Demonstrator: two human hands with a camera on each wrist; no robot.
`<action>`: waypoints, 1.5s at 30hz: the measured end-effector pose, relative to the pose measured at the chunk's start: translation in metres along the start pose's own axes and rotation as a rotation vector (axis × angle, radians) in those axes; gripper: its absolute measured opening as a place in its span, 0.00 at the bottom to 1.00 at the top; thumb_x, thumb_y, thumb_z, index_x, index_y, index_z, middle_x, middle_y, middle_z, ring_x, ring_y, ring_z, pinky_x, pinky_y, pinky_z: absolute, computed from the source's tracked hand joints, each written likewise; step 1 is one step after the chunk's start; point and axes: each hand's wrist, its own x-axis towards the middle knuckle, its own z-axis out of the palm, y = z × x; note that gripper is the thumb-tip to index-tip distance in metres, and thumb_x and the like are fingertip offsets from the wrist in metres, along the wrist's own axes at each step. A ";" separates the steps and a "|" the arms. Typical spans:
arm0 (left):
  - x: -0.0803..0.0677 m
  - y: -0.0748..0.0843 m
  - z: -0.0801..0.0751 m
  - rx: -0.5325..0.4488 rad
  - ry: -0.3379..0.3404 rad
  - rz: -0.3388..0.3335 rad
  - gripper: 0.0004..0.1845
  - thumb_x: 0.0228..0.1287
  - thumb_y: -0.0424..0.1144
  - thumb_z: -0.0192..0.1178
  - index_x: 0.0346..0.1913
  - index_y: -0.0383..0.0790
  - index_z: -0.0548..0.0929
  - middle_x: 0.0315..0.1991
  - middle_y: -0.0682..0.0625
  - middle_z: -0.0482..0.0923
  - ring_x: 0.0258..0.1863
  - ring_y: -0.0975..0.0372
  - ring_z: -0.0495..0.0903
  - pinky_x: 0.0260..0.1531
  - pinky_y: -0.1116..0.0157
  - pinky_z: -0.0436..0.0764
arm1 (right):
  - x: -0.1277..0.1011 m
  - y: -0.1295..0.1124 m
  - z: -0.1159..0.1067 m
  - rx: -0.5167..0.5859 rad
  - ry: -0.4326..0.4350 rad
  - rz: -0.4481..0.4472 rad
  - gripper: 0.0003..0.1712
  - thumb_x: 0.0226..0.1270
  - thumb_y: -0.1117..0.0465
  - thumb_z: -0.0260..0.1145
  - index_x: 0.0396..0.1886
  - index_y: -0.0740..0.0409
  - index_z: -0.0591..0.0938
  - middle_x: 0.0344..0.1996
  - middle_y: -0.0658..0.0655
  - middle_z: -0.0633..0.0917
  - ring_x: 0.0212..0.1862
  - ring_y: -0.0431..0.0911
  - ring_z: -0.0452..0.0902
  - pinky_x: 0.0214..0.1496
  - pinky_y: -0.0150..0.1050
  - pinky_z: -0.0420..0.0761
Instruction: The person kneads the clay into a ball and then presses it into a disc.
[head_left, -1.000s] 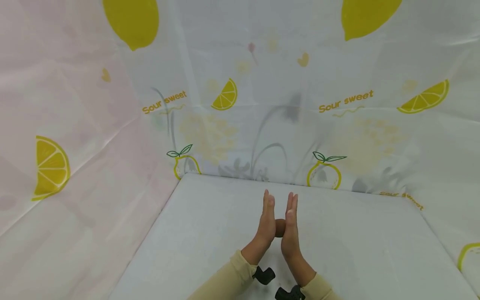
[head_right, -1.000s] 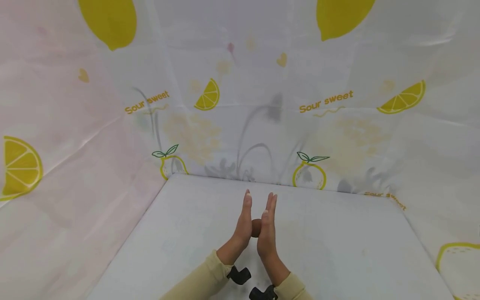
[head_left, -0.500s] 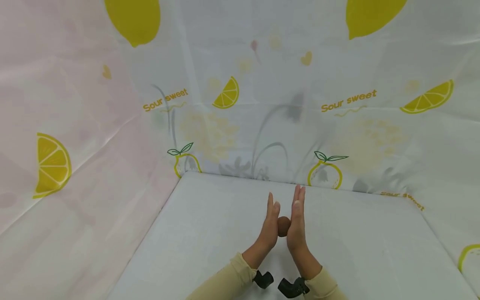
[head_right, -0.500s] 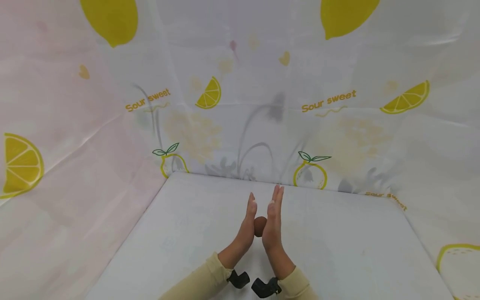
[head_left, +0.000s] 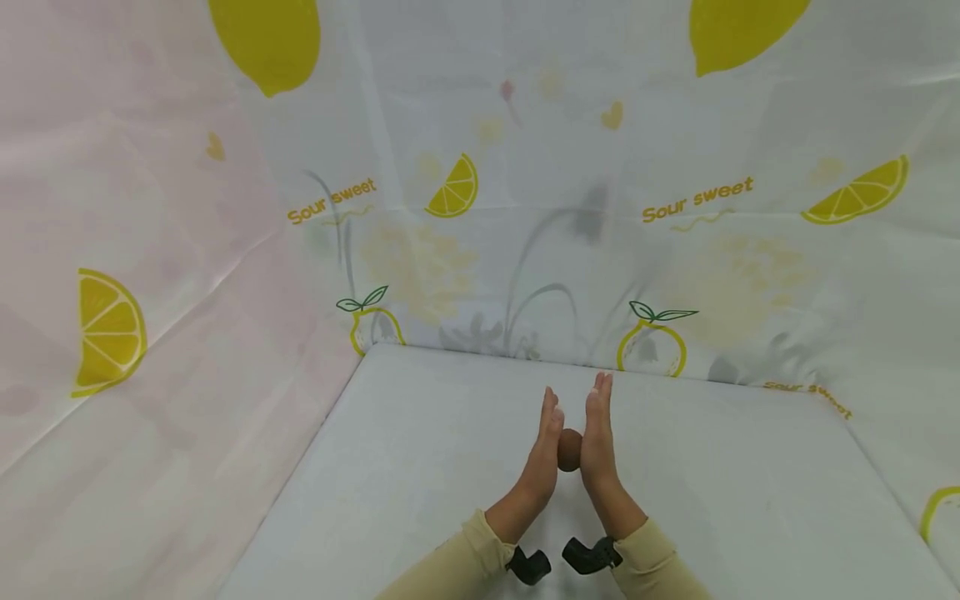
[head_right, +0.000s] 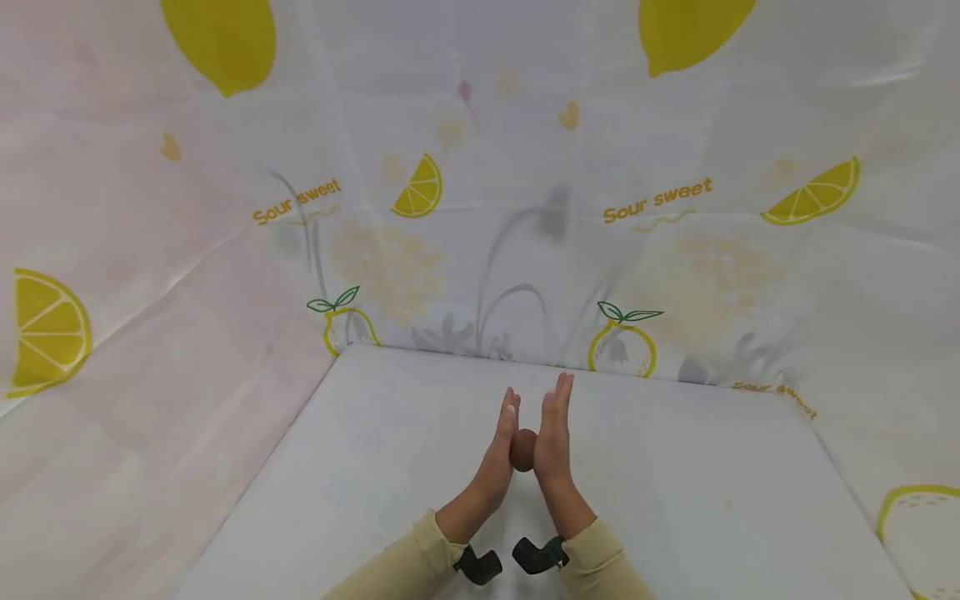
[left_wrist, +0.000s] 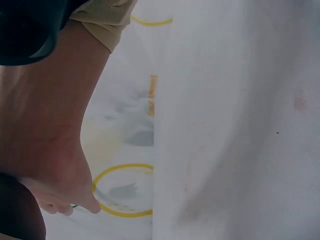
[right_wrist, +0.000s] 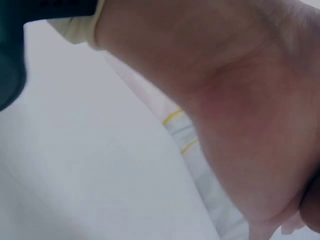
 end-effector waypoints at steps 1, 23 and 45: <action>0.000 0.000 0.000 -0.005 0.004 -0.001 0.41 0.81 0.61 0.27 0.82 0.39 0.35 0.83 0.44 0.36 0.81 0.52 0.35 0.75 0.42 0.37 | 0.000 0.001 0.000 -0.005 -0.003 0.000 0.38 0.86 0.48 0.37 0.83 0.53 0.33 0.82 0.51 0.40 0.81 0.45 0.31 0.80 0.52 0.36; 0.010 0.002 -0.003 0.049 0.236 -0.018 0.46 0.75 0.64 0.46 0.83 0.44 0.42 0.81 0.39 0.46 0.78 0.45 0.51 0.72 0.38 0.53 | -0.035 0.004 0.021 -0.001 -0.050 -0.104 0.33 0.87 0.51 0.33 0.84 0.49 0.37 0.82 0.45 0.46 0.81 0.42 0.37 0.76 0.28 0.43; 0.000 -0.001 0.003 -0.045 -0.017 -0.007 0.40 0.80 0.61 0.30 0.83 0.41 0.38 0.83 0.45 0.37 0.81 0.53 0.35 0.75 0.41 0.38 | -0.008 -0.016 0.002 0.059 -0.022 -0.039 0.39 0.84 0.44 0.38 0.84 0.48 0.37 0.82 0.46 0.44 0.81 0.42 0.32 0.79 0.52 0.34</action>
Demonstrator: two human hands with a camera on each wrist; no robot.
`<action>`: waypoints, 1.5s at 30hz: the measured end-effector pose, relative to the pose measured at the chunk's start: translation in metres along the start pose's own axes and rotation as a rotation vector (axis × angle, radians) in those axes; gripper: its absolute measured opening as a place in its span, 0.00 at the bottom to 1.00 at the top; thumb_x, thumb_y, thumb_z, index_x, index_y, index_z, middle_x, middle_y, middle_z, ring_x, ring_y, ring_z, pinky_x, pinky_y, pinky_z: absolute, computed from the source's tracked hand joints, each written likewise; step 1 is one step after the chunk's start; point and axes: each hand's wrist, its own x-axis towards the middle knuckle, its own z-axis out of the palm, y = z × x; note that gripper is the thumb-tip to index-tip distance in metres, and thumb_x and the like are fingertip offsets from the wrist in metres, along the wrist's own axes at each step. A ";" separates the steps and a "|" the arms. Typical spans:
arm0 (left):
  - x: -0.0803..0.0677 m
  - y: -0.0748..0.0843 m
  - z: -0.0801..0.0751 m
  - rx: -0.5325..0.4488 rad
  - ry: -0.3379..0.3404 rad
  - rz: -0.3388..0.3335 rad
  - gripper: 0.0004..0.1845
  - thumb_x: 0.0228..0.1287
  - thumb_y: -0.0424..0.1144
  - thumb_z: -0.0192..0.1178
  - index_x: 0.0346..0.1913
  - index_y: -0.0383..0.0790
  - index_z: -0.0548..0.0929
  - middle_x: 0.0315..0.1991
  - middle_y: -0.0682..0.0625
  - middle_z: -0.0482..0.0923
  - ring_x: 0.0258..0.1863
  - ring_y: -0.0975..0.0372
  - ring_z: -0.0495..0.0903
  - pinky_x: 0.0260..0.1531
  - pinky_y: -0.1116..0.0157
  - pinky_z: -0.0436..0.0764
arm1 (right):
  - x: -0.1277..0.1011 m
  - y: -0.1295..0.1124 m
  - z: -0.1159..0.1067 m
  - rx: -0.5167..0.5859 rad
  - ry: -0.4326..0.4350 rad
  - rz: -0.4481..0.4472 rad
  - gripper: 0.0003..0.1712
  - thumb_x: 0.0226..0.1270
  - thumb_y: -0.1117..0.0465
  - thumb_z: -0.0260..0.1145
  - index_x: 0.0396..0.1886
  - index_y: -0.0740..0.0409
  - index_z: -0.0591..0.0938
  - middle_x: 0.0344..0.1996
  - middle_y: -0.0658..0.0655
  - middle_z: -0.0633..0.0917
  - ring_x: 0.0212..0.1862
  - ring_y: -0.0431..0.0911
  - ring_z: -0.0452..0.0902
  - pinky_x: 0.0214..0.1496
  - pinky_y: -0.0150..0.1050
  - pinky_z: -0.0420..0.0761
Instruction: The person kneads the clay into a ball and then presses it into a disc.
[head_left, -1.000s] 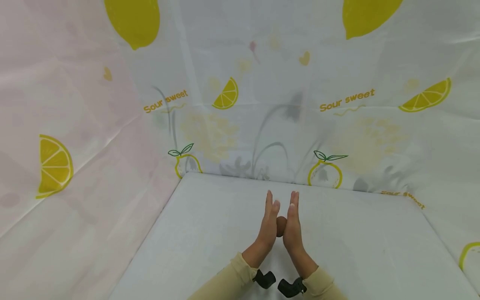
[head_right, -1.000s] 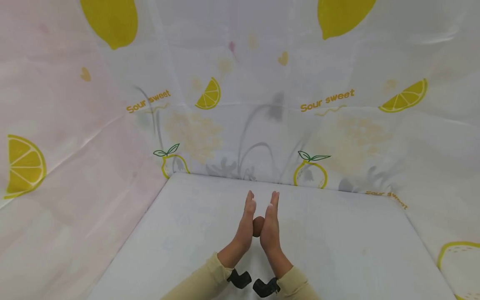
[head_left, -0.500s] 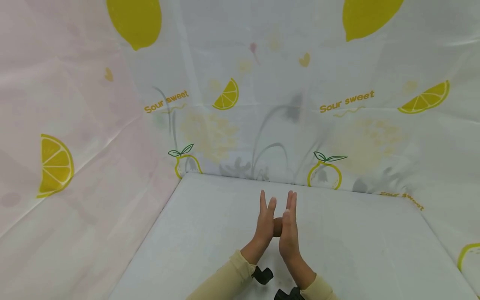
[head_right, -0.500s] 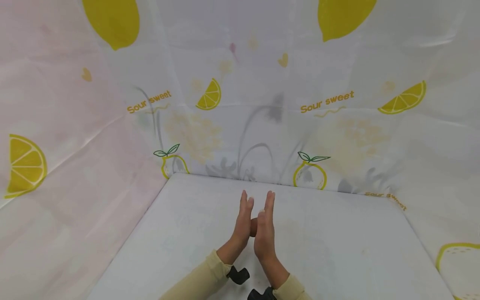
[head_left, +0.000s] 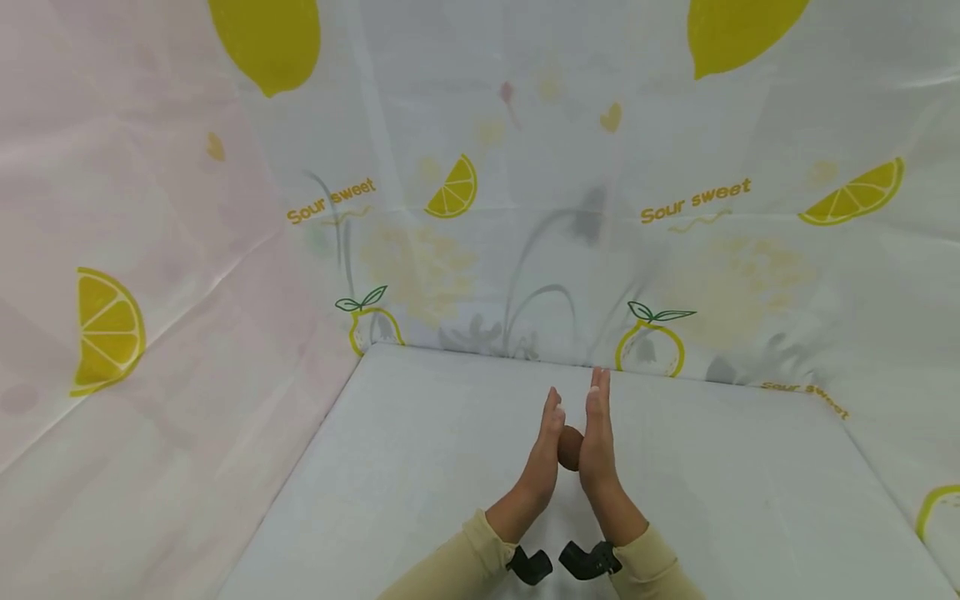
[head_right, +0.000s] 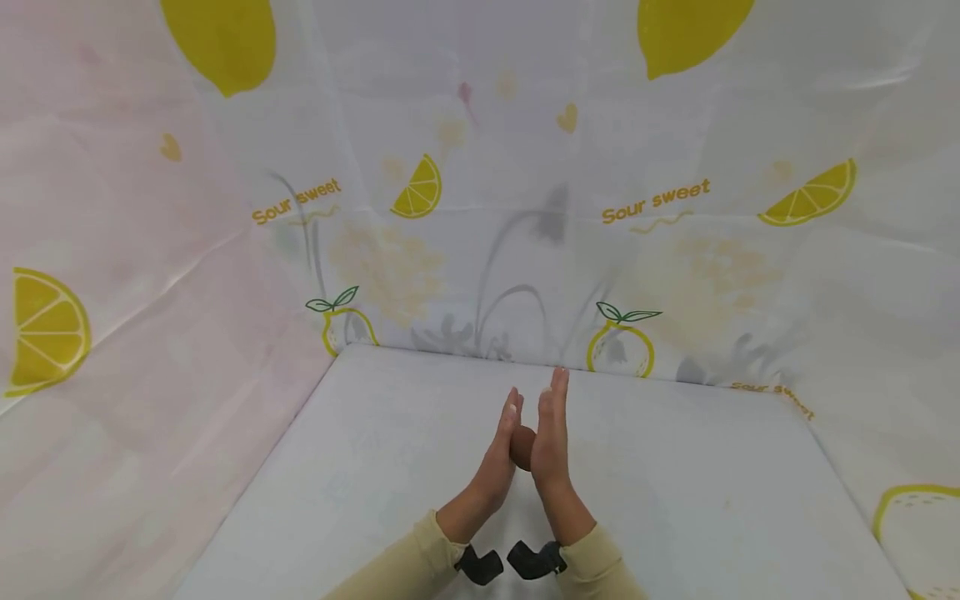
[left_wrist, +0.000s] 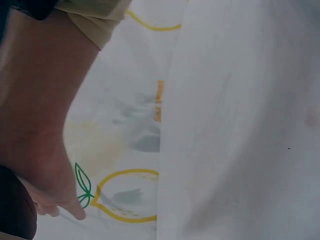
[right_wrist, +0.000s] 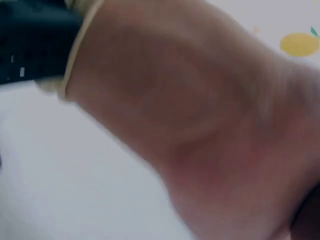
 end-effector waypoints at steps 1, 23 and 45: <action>0.000 0.001 0.000 -0.006 -0.005 -0.002 0.41 0.80 0.62 0.29 0.83 0.41 0.38 0.83 0.46 0.38 0.81 0.53 0.35 0.75 0.41 0.38 | 0.001 0.002 -0.002 -0.014 0.003 0.021 0.39 0.84 0.44 0.38 0.84 0.48 0.36 0.82 0.47 0.44 0.81 0.42 0.32 0.79 0.53 0.33; 0.007 0.005 -0.007 -0.058 0.115 -0.009 0.43 0.76 0.62 0.43 0.83 0.48 0.42 0.83 0.47 0.36 0.81 0.49 0.40 0.74 0.39 0.41 | -0.034 0.020 0.018 -0.174 -0.008 -0.155 0.37 0.84 0.62 0.38 0.84 0.44 0.37 0.77 0.55 0.64 0.57 0.35 0.75 0.56 0.24 0.70; 0.001 0.000 -0.002 0.012 -0.092 0.072 0.41 0.80 0.62 0.29 0.82 0.39 0.35 0.83 0.44 0.32 0.81 0.50 0.36 0.75 0.40 0.38 | 0.004 -0.008 -0.007 -0.074 0.002 0.039 0.39 0.84 0.41 0.34 0.83 0.50 0.35 0.82 0.47 0.42 0.81 0.41 0.32 0.80 0.51 0.33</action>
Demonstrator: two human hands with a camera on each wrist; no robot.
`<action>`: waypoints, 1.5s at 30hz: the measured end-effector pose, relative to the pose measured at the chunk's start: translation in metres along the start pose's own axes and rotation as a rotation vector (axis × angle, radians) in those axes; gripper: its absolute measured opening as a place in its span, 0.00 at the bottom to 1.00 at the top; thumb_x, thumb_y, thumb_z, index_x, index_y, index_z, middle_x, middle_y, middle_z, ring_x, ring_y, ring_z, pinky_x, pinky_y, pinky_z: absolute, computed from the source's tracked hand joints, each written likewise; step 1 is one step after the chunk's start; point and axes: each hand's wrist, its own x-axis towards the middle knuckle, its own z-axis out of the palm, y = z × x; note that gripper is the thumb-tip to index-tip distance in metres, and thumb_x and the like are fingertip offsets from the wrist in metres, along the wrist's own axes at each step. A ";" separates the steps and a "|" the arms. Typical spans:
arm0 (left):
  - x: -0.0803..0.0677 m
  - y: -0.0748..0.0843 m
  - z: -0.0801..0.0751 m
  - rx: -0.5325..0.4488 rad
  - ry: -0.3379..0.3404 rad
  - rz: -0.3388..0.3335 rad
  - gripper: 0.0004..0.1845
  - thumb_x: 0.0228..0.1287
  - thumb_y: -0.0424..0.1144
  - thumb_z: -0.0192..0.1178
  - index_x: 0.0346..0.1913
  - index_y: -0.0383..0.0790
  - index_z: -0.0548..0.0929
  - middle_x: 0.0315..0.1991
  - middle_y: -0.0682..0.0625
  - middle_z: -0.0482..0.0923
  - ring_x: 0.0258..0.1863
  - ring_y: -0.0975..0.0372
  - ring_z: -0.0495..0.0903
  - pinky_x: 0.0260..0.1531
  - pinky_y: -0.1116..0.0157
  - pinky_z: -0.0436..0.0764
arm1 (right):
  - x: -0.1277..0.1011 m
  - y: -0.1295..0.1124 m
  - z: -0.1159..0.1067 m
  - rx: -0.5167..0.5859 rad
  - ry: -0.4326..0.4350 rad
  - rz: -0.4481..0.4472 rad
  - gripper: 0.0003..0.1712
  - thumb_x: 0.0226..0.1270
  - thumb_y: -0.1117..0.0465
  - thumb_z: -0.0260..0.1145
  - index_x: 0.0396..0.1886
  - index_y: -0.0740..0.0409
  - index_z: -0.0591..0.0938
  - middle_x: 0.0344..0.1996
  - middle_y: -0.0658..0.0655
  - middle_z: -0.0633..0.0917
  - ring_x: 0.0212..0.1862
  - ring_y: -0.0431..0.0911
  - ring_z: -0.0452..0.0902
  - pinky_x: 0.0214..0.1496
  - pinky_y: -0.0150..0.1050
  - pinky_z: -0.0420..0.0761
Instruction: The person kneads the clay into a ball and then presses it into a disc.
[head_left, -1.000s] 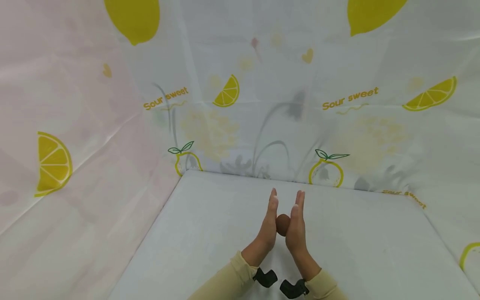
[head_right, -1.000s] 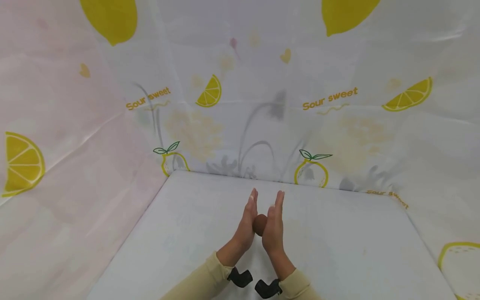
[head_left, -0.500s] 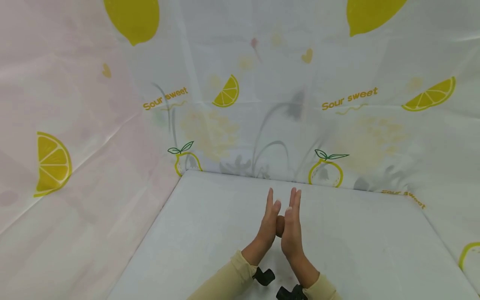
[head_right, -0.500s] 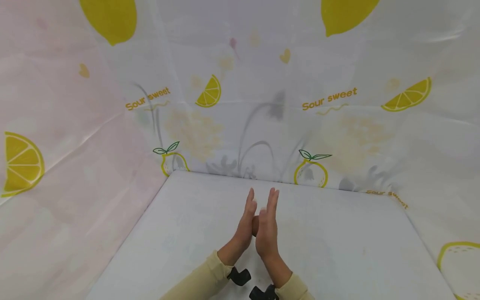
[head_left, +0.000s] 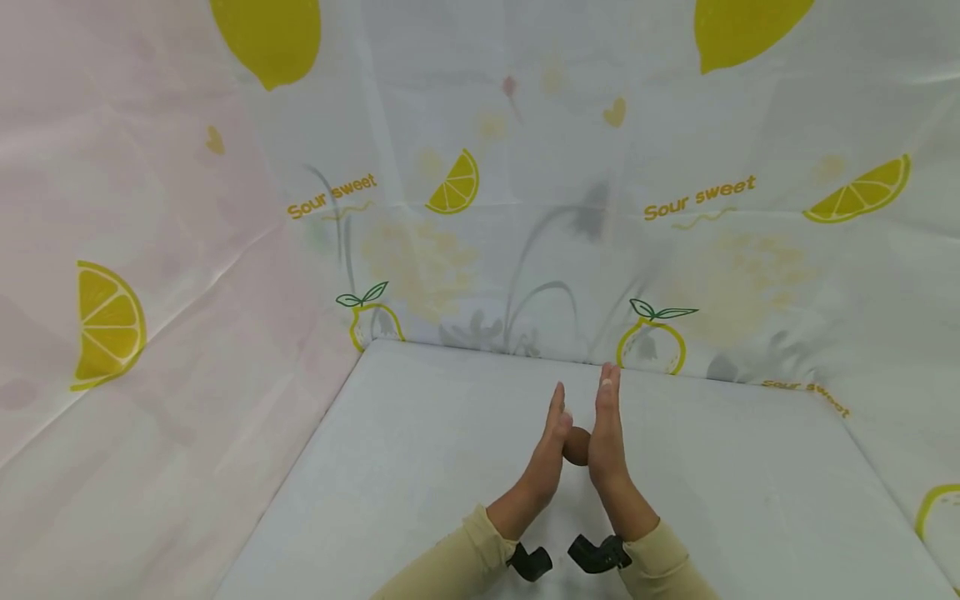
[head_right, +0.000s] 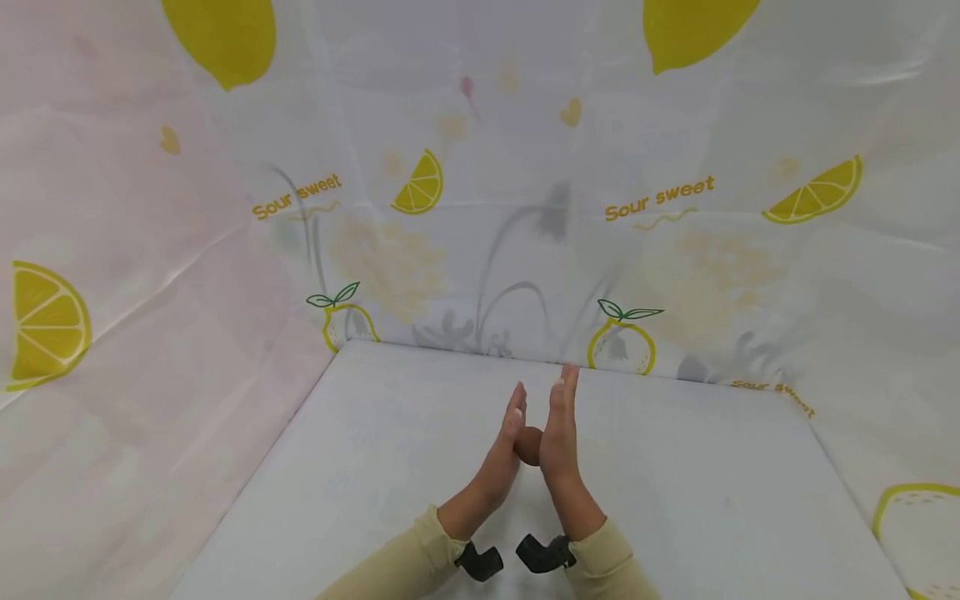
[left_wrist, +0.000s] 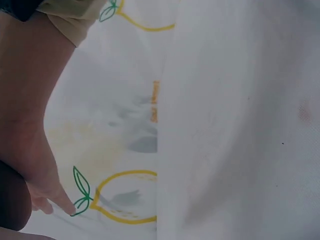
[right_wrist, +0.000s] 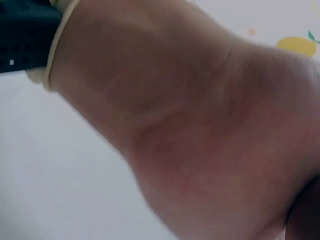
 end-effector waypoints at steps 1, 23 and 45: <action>0.000 0.001 0.000 -0.004 -0.001 -0.001 0.41 0.80 0.61 0.29 0.82 0.40 0.36 0.83 0.44 0.32 0.81 0.50 0.35 0.75 0.40 0.38 | 0.001 0.001 -0.001 -0.009 -0.003 0.009 0.40 0.84 0.41 0.34 0.83 0.50 0.35 0.82 0.46 0.42 0.81 0.41 0.32 0.80 0.51 0.33; 0.005 0.005 -0.008 -0.022 0.141 -0.076 0.39 0.80 0.61 0.31 0.83 0.45 0.41 0.83 0.47 0.36 0.81 0.53 0.35 0.75 0.40 0.37 | -0.033 0.018 0.026 -0.086 0.006 -0.116 0.36 0.86 0.50 0.36 0.83 0.51 0.36 0.82 0.48 0.46 0.81 0.42 0.37 0.78 0.34 0.41; 0.003 0.007 -0.006 -0.125 0.045 -0.029 0.46 0.74 0.70 0.12 0.83 0.41 0.35 0.83 0.47 0.31 0.81 0.54 0.31 0.76 0.46 0.34 | 0.000 0.025 0.007 -0.009 -0.077 0.076 0.39 0.84 0.40 0.30 0.83 0.49 0.33 0.82 0.48 0.41 0.81 0.43 0.29 0.79 0.55 0.32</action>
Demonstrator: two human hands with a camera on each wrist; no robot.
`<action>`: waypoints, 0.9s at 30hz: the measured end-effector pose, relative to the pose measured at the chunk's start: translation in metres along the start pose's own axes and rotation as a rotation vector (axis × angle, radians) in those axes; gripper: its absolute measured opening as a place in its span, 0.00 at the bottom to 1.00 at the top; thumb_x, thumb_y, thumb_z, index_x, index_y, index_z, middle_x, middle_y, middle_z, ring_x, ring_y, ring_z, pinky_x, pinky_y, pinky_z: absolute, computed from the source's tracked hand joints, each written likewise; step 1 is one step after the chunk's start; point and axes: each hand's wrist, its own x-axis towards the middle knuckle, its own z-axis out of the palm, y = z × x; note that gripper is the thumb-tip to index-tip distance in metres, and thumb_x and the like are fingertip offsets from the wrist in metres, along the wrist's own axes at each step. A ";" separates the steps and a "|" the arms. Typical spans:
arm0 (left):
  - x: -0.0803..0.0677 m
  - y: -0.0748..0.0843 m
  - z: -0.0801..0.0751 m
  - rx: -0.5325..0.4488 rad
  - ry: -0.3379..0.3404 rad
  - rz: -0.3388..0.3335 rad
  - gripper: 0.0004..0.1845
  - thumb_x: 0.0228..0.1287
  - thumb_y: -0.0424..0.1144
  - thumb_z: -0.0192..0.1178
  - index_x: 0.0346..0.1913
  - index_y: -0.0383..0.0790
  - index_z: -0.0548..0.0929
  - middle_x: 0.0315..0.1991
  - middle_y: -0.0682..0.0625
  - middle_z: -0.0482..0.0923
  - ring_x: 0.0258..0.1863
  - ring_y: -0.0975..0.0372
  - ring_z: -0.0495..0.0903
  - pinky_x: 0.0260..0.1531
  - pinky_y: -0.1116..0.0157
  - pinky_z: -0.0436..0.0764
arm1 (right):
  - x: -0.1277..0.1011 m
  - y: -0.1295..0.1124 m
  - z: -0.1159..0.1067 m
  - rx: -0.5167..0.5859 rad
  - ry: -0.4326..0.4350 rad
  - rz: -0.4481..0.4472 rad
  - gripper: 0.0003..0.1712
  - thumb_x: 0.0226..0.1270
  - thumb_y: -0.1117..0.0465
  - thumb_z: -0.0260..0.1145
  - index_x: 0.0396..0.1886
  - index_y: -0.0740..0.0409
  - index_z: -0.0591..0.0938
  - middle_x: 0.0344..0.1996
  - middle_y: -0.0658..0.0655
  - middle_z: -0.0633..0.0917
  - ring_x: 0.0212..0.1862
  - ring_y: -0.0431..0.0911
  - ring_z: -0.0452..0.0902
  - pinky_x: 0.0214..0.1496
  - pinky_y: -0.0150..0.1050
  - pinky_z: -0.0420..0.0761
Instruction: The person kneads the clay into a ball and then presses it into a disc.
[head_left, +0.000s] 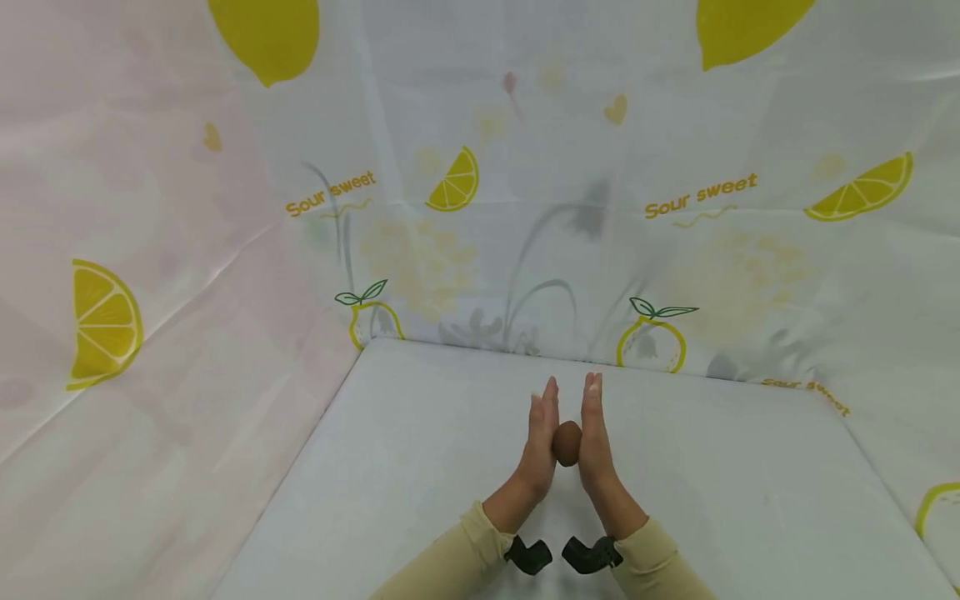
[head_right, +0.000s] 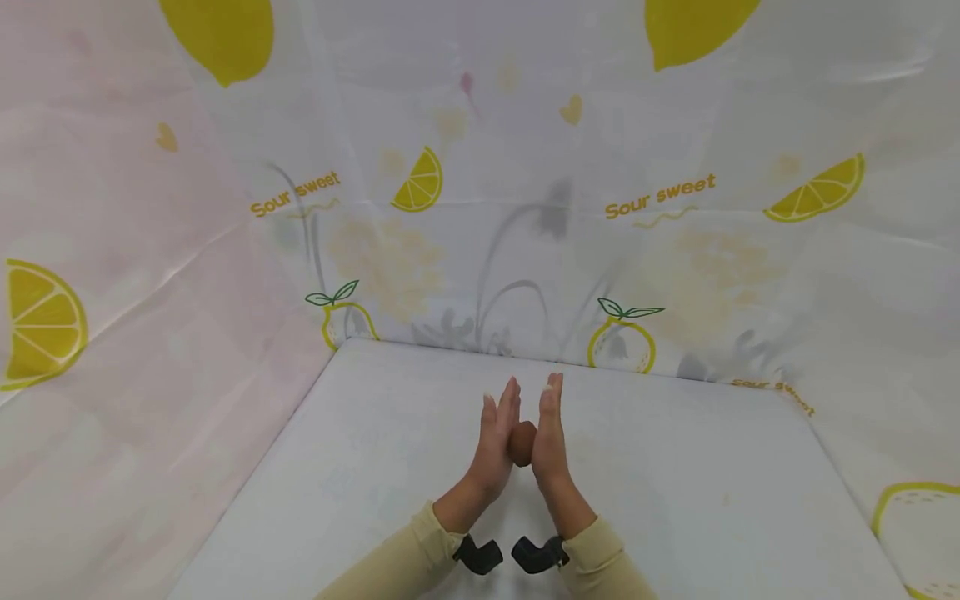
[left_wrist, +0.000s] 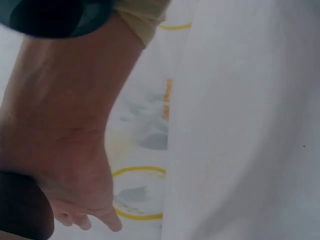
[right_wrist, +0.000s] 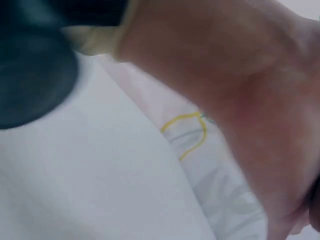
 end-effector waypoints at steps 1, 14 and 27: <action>0.001 0.001 0.000 -0.011 0.009 -0.003 0.46 0.73 0.70 0.12 0.83 0.42 0.35 0.83 0.47 0.32 0.81 0.54 0.31 0.76 0.46 0.34 | -0.001 0.002 0.001 0.003 -0.009 0.006 0.38 0.84 0.40 0.30 0.83 0.49 0.32 0.82 0.48 0.40 0.81 0.43 0.29 0.79 0.56 0.32; 0.006 0.003 -0.002 -0.072 0.117 -0.079 0.48 0.72 0.74 0.17 0.83 0.44 0.38 0.83 0.48 0.33 0.81 0.55 0.31 0.76 0.44 0.34 | -0.024 -0.005 0.017 0.048 0.024 -0.113 0.37 0.84 0.42 0.31 0.83 0.46 0.34 0.82 0.48 0.42 0.82 0.44 0.31 0.79 0.54 0.33; -0.004 -0.005 0.006 0.030 0.049 -0.039 0.46 0.76 0.69 0.18 0.82 0.39 0.36 0.83 0.45 0.32 0.81 0.53 0.31 0.76 0.45 0.34 | -0.017 -0.028 0.008 0.049 0.066 -0.284 0.39 0.83 0.47 0.36 0.83 0.53 0.35 0.82 0.49 0.41 0.82 0.44 0.33 0.78 0.33 0.39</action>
